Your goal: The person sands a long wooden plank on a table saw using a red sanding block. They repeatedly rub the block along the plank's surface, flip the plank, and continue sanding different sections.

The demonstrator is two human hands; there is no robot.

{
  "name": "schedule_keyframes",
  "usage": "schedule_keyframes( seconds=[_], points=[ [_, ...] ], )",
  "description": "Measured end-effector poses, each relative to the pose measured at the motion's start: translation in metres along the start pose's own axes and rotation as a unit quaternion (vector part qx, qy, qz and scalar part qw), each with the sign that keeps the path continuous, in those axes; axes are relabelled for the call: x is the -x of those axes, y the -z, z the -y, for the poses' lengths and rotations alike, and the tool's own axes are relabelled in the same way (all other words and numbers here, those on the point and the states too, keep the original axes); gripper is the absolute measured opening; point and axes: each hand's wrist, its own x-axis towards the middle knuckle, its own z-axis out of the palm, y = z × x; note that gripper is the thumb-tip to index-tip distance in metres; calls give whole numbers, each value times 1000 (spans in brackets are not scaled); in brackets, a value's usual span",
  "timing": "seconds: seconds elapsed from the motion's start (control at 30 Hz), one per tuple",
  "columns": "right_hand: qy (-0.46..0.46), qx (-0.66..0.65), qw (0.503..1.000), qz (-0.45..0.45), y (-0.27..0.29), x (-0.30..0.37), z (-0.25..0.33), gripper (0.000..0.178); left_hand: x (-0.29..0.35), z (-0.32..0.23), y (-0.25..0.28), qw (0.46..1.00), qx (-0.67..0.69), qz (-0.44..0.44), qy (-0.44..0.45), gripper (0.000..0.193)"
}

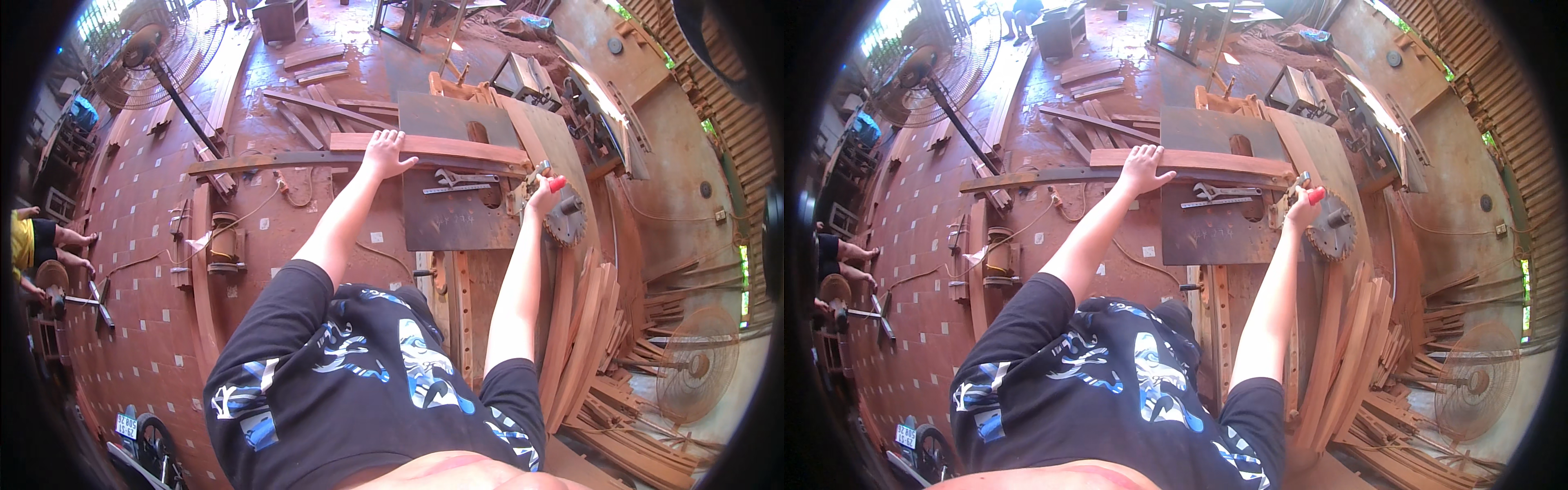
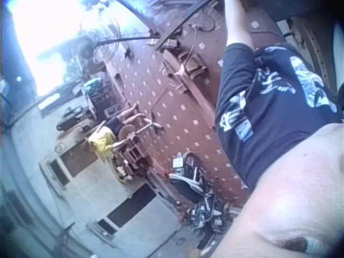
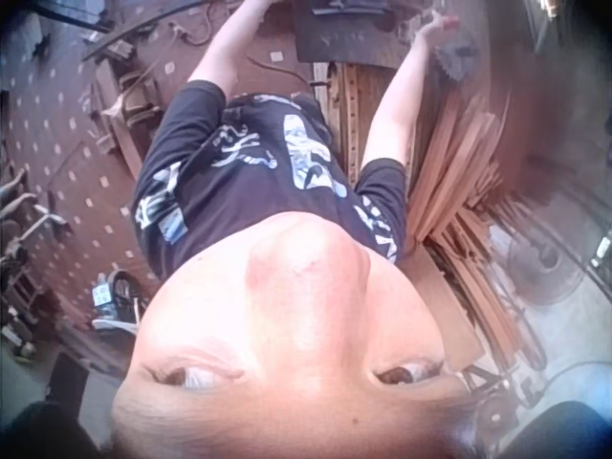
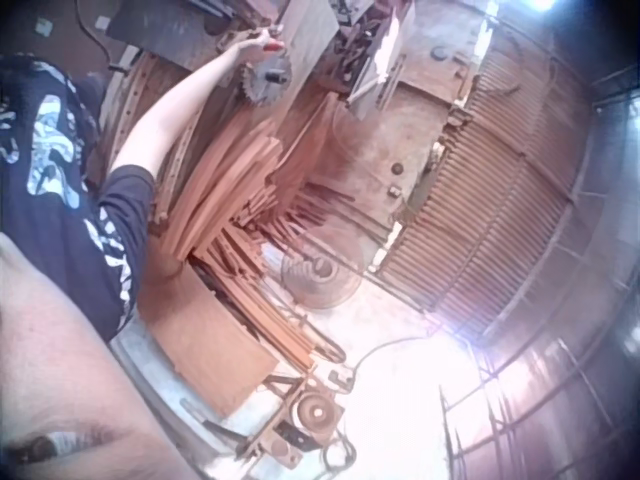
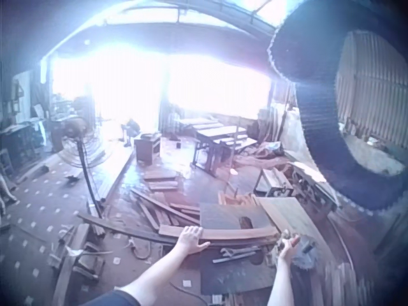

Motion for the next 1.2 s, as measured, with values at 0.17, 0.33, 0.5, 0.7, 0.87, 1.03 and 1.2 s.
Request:
schedule_keyframes(
  seconds=[0.17, 0.33, 0.5, 0.7, 0.87, 1.03, 1.2],
  points=[
    [-15, 11, 1000, 4, 6, 26, 26, 23, 28, -3, 1, 1000, -11, -15, -3, 91],
    [4, 19, 1000, 13, 58, 21, 6, 21, 56, -23, 6, 998, -6, -45, -31, 87],
    [5, 1, 1000, -3, 73, 59, 47, 24, 95, -42, 17, 1000, -10, -21, -18, 87],
    [17, 0, 1000, 19, 131, 81, 58, 30, 144, -77, 24, 999, -16, -37, -11, 87],
    [-7, -4, 998, 58, 171, 99, 77, 32, 181, -97, 26, 995, 15, -96, 2, 70],
    [-21, -21, 997, 68, 214, 131, 103, 32, 221, -132, 41, 994, 35, -103, 20, 61],
    [-15, 10, 999, 39, 261, 164, 115, 20, 276, -157, 55, 991, 40, -126, 0, 59]
  ],
)
